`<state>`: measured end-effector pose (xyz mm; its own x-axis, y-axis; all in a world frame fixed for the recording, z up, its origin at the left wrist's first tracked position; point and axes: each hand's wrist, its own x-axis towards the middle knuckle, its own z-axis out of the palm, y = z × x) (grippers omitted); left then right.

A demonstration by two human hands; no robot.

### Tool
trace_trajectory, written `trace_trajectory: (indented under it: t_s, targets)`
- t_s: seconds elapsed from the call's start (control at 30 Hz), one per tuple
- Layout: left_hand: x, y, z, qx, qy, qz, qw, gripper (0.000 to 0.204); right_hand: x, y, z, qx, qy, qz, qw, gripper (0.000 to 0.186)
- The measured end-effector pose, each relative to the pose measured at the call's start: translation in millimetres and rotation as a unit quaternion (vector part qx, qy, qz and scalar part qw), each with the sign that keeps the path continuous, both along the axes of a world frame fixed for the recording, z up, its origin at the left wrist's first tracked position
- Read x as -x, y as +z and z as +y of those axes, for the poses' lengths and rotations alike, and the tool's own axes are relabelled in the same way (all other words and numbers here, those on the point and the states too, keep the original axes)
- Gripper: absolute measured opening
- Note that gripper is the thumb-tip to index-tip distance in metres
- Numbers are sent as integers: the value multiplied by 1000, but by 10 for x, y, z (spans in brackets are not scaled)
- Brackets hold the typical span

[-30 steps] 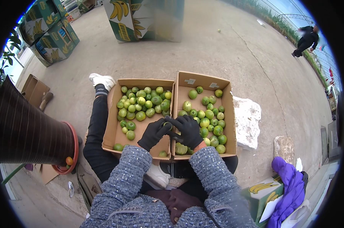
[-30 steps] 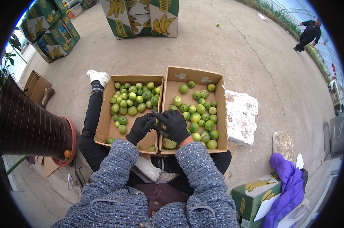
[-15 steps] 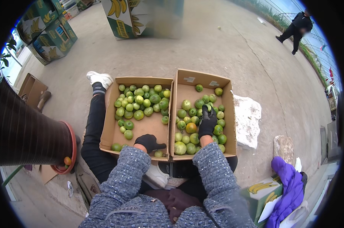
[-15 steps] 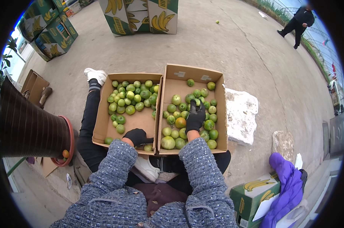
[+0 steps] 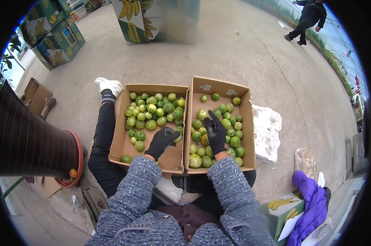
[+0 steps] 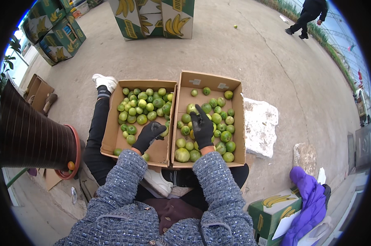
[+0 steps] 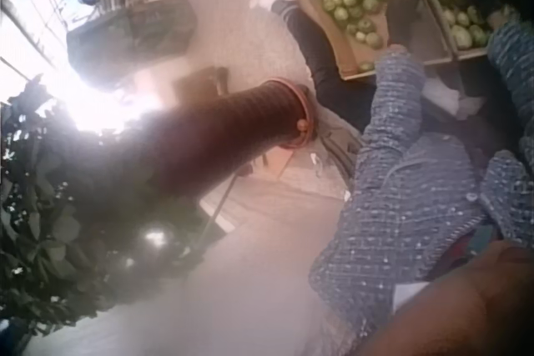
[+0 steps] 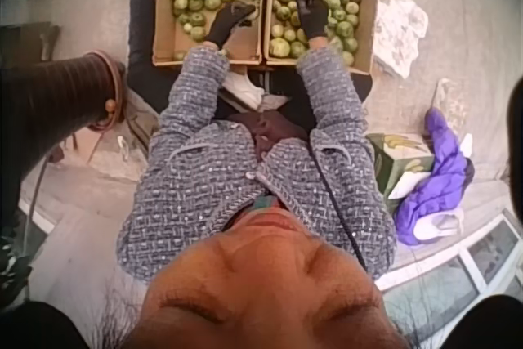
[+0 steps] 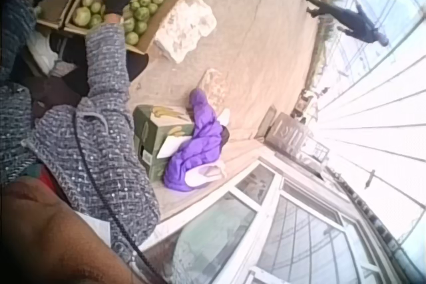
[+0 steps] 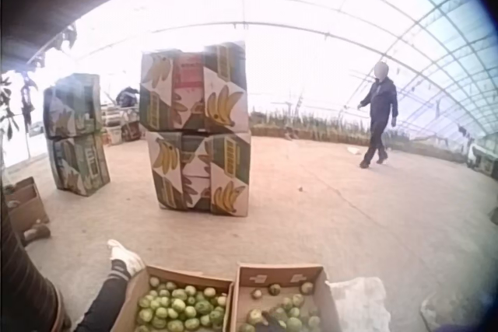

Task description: The person sits on the ground and sorts green citrus fruits between two cardboard boxes. They pick up fruits from one box and place them into the other, occasionally inspecting them before transferring.

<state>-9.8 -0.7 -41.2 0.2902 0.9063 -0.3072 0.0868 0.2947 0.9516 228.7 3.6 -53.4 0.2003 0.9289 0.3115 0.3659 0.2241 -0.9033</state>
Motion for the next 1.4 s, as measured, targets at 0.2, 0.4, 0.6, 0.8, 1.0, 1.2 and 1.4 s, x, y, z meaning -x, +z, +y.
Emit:
trace_trajectory:
  t_s: [0.2,0.4,0.6,0.8,1.0,1.2,1.4]
  targets:
    - [-60,316,-65,-19,9,-207,978,31,298,681,-208,-165,146,-318,922,69]
    - [-55,278,-32,-13,-35,-215,976,32,369,685,-244,-182,169,-348,904,69]
    - [-17,186,4,-34,59,-245,967,24,402,643,-190,-135,106,-182,968,60]
    - [-18,175,25,0,137,-245,960,21,181,346,270,1,-70,285,956,38]
    - [26,-15,-15,60,159,-204,964,24,-39,-186,527,118,-173,-107,972,50]
    - [-25,-107,-54,-211,23,194,958,20,-24,-209,362,83,-124,6,989,42]
    - [25,-141,-115,-243,-45,366,897,18,269,337,-364,124,70,-52,988,35]
